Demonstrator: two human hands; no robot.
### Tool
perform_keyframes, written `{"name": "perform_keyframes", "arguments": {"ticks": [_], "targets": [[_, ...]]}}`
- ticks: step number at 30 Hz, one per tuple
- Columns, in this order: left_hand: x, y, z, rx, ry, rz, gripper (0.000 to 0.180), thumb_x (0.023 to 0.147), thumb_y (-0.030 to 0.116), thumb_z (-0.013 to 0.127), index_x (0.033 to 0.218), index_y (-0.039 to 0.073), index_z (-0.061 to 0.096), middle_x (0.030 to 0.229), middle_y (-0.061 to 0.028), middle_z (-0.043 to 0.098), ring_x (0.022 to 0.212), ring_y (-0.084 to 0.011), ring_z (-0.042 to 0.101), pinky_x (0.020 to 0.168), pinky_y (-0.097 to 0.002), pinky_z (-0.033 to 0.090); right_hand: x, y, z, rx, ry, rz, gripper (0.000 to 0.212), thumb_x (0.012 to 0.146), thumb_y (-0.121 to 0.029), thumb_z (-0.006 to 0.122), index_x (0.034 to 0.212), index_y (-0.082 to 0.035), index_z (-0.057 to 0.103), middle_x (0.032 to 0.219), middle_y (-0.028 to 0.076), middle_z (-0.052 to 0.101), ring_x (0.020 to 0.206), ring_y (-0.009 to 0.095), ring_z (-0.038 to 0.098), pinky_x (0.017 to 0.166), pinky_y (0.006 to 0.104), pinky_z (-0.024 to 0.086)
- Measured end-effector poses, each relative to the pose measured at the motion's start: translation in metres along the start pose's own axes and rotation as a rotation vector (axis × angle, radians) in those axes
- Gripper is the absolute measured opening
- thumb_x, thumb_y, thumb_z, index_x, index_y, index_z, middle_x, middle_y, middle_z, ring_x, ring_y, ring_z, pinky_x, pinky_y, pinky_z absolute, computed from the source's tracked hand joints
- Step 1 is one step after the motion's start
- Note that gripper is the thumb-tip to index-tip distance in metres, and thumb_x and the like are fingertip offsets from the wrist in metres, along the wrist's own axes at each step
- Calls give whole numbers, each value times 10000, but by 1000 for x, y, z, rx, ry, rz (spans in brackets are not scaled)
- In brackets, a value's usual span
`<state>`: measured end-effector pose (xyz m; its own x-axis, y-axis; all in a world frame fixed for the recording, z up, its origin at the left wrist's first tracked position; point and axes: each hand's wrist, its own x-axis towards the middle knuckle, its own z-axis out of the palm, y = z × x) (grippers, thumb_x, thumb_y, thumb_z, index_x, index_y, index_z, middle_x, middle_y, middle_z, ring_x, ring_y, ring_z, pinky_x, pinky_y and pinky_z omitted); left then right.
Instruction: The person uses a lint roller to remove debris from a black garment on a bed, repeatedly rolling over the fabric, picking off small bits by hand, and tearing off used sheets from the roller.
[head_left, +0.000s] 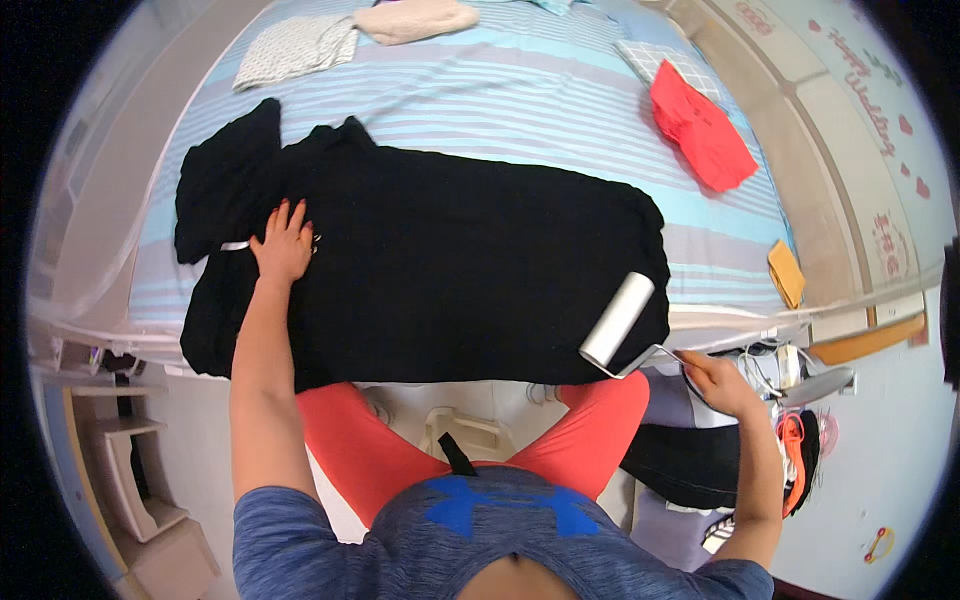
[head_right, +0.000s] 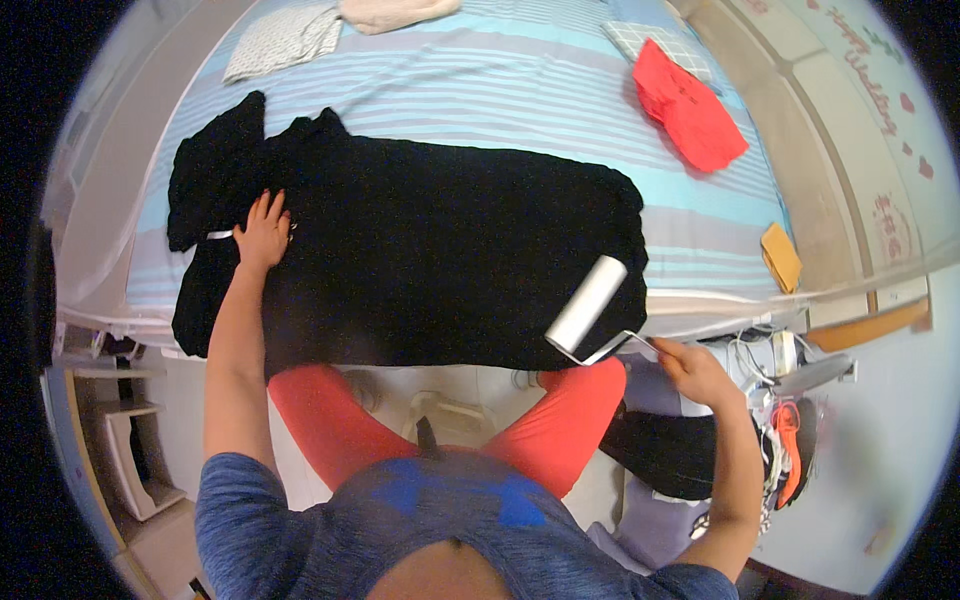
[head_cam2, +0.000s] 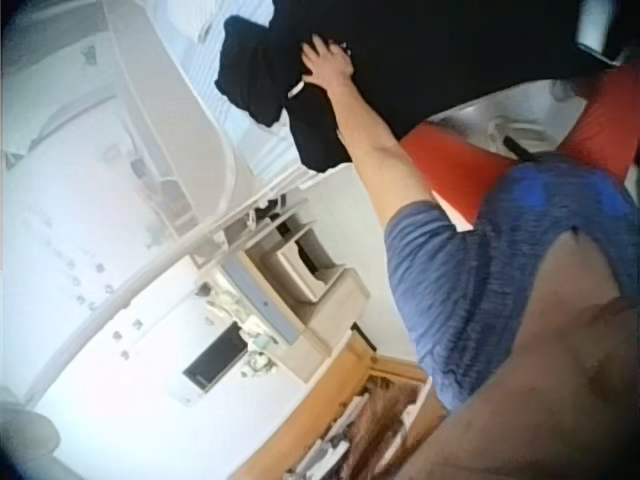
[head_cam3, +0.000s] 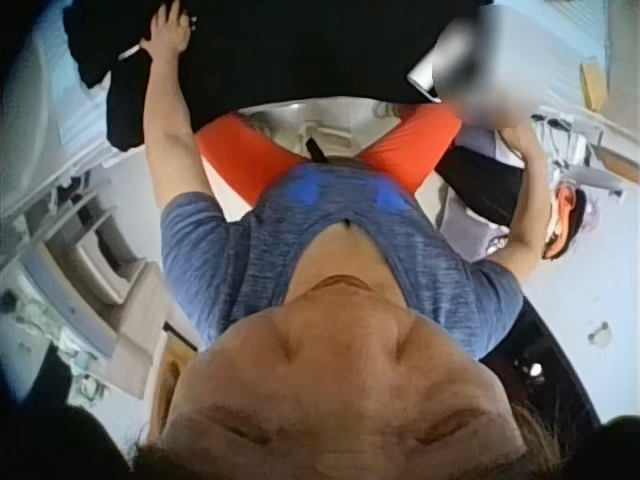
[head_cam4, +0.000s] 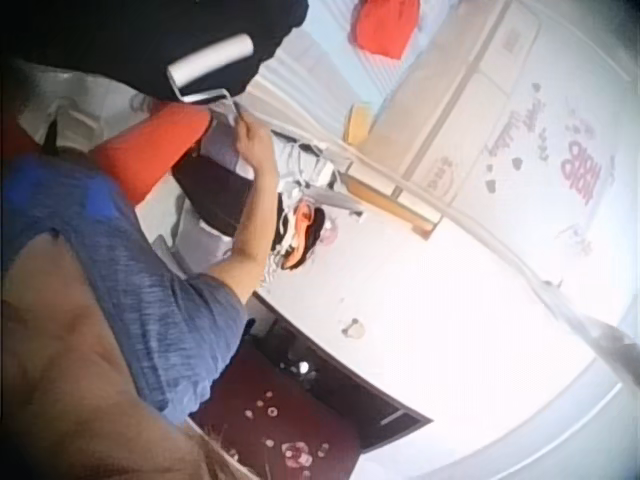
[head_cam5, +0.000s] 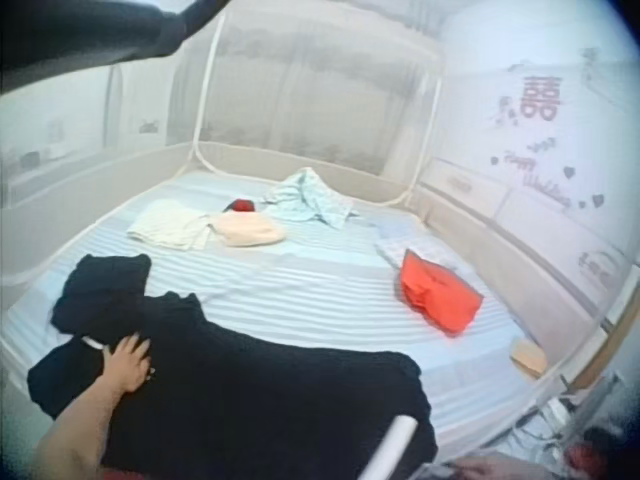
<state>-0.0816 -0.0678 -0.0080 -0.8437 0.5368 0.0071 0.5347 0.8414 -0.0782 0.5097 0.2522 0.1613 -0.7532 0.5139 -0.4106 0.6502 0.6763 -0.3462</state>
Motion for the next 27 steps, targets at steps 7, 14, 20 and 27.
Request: {"name": "perform_keyframes", "arguments": {"ticks": [7, 14, 20, 27], "targets": [[7, 75, -42, -13, 365, 115, 380, 881, 190, 571, 1221, 21, 551, 1346, -137, 519, 1203, -288, 528, 1013, -523, 379, -77, 47, -14, 205, 228, 310, 358, 933, -184, 592, 1242, -2, 596, 1060, 176, 686, 938, 200, 645, 841, 324, 491], [25, 151, 0, -115, 166, 273, 500, 984, 435, 372, 1461, 286, 356, 1545, -71, 293, 1418, -269, 279, 1063, -678, 192, 156, -104, 16, 281, 205, -272, 340, 961, -271, 533, 1248, -94, 577, 1003, 230, 659, 930, 392, 640, 793, 414, 515], [41, 142, 14, -67, 146, 197, 500, 1003, 434, 316, 1492, 336, 288, 1573, -38, 237, 1442, -240, 228, 1073, -673, 176, 214, -80, 43, 5, 158, -246, 327, 967, -372, 475, 1197, -178, 604, 1020, 188, 667, 925, 395, 635, 797, 474, 508], [42, 142, 11, -96, 173, 207, 489, 991, 422, 354, 1469, 321, 350, 1556, -52, 281, 1432, -253, 259, 1052, -695, 190, 40, 40, 1, 10, 87, 118, 296, 951, -281, 513, 1172, -107, 602, 952, 221, 660, 909, 422, 620, 780, 467, 487]]}}
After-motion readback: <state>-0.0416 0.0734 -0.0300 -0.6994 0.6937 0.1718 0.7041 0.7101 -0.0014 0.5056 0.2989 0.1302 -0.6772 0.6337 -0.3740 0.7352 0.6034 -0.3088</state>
